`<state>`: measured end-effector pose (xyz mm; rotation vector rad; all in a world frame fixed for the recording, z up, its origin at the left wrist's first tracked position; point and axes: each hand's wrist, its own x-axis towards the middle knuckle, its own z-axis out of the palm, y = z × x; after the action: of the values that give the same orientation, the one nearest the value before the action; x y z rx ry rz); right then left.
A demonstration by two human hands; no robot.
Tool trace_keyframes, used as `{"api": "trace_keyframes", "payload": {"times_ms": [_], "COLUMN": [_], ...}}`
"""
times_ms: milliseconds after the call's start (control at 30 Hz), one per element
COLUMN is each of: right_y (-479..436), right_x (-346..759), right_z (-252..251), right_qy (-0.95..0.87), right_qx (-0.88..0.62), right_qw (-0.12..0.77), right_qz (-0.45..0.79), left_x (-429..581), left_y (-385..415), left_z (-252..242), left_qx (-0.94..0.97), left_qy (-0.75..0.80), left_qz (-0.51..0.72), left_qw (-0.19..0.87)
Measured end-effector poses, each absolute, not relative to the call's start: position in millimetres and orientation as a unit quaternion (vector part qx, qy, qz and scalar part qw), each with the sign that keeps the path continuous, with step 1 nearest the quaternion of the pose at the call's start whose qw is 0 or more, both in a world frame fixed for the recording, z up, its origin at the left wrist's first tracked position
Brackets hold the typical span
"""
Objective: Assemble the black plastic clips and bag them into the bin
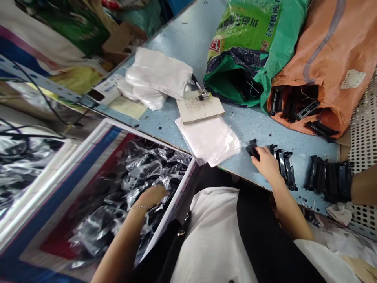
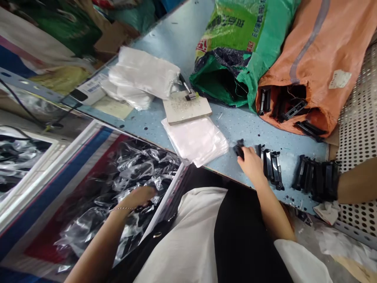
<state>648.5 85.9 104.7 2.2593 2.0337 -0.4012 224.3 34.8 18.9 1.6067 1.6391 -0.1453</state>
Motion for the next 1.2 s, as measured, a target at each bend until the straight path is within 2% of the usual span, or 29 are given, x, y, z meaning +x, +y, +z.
{"api": "trace_keyframes", "payload": {"times_ms": [67,167,233,300,367,433,600,667,733,800,867,933,1067,1200], "right_y": [87.2,85.2,82.2,77.5,70.6,62.1,44.3,43.3,45.3,47.4,47.1,44.3,35.7,31.0], "right_x": [642.9,648.0,657.4,664.9,665.0,656.9,639.1,645.0,654.2,659.3,655.7,645.1,625.6,621.6], "right_z": [107.3,102.7,95.8,90.0,87.0,85.5,81.3,80.8,82.7,86.6,90.7,93.0,90.7,84.0], "right_qy": [0.729,0.799,0.81,0.805,0.776,0.726,0.656,0.623,0.576,0.508,0.414,0.322,0.218,0.166], "right_qx": [0.668,0.587,0.574,0.576,0.605,0.663,0.743,0.764,0.775,0.738,0.637,0.532,0.455,0.413], "right_qw": [0.011,-0.001,-0.007,-0.041,-0.099,-0.129,-0.037,-0.038,-0.093,-0.197,-0.289,-0.331,-0.351,-0.33], "right_qz": [-0.147,-0.128,-0.118,-0.134,-0.146,-0.131,-0.127,-0.163,-0.244,-0.399,-0.582,-0.709,-0.789,-0.833], "left_x": [252.6,313.0,349.6,372.2,379.0,375.3,359.4,357.2,358.0,362.0,368.9,376.6,387.0,389.4], "left_y": [54.5,85.9,104.1,119.8,133.4,144.1,151.6,149.6,148.2,148.5,150.2,152.3,153.9,152.2], "left_z": [34.1,57.5,66.1,67.4,63.9,59.7,59.4,61.2,61.6,60.3,58.1,56.0,53.9,53.6], "left_qx": [0.668,0.772,0.826,0.846,0.831,0.788,0.677,0.648,0.62,0.578,0.522,0.475,0.454,0.449], "left_qy": [0.641,0.547,0.496,0.489,0.507,0.532,0.567,0.571,0.568,0.561,0.552,0.55,0.556,0.535], "left_qz": [0.001,0.17,0.184,0.143,0.135,0.177,0.249,0.252,0.254,0.276,0.311,0.336,0.347,0.35], "left_qw": [0.377,0.276,0.196,0.156,0.185,0.255,0.398,0.437,0.477,0.524,0.571,0.599,0.604,0.625]}}
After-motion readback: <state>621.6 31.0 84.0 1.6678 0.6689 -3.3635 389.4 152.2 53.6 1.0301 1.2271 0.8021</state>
